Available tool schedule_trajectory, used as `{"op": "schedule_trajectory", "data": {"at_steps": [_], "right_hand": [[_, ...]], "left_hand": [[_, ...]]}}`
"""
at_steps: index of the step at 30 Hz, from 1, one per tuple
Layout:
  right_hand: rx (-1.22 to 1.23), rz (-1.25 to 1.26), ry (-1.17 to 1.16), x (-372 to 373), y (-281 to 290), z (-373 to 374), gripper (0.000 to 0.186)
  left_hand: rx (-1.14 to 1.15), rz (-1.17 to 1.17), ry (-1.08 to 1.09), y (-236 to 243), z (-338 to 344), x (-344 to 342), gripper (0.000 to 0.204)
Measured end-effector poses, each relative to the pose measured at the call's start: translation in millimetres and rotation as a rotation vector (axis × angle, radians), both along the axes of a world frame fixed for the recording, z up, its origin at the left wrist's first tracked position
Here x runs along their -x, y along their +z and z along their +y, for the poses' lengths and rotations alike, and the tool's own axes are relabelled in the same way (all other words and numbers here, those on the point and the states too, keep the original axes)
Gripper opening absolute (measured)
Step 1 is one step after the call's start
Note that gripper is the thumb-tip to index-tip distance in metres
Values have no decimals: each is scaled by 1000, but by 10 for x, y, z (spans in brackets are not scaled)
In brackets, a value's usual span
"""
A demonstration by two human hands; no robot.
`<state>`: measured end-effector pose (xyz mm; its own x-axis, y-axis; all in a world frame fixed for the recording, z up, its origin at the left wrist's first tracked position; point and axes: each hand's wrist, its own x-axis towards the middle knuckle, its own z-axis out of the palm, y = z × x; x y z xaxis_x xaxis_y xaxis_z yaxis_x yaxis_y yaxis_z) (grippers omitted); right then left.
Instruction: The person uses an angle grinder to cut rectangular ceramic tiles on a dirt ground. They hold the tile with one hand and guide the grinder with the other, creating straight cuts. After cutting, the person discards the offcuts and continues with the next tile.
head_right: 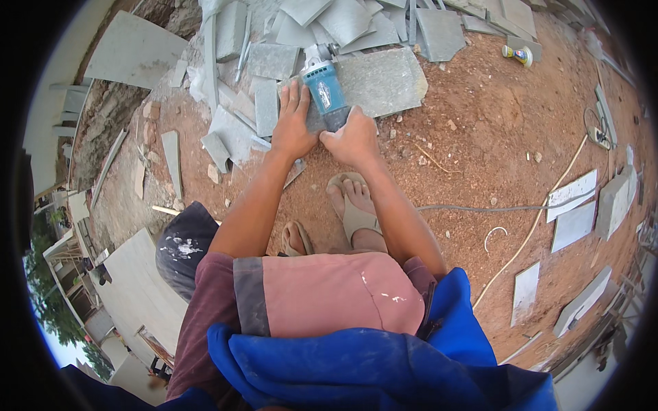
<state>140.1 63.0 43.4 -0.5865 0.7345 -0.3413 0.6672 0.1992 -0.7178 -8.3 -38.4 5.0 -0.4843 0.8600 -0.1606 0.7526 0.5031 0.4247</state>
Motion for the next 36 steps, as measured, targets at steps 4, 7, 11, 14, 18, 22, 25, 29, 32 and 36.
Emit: {"op": "schedule_trajectory", "data": {"at_steps": [4,7,11,14,18,22,25,29,32,36], "right_hand": [[7,-1,-9,14,4,-3,68],[21,-7,-22,19,-8,-1,67],[31,-29,-23,32,-7,5,67],[2,-15,-56,39,-72,-7,65],[-5,-34,-50,60,-79,-1,65],[3,-29,-44,76,-113,18,65],[7,-21,-46,80,-105,14,64],[19,-31,-20,94,-41,21,67],[30,-39,-23,83,-32,17,67],[27,-48,-20,62,-17,6,66]], "left_hand": [[14,3,7,10,9,-8,116],[32,0,9,32,13,-16,116],[34,4,7,37,6,-11,116],[32,-3,6,44,5,-15,115],[42,-6,5,62,1,-13,115],[72,10,-1,67,13,-14,116],[74,7,0,58,10,-13,116],[60,3,3,57,-2,-7,116],[45,-18,9,66,2,-13,116],[17,-17,8,67,-2,-15,115]]}}
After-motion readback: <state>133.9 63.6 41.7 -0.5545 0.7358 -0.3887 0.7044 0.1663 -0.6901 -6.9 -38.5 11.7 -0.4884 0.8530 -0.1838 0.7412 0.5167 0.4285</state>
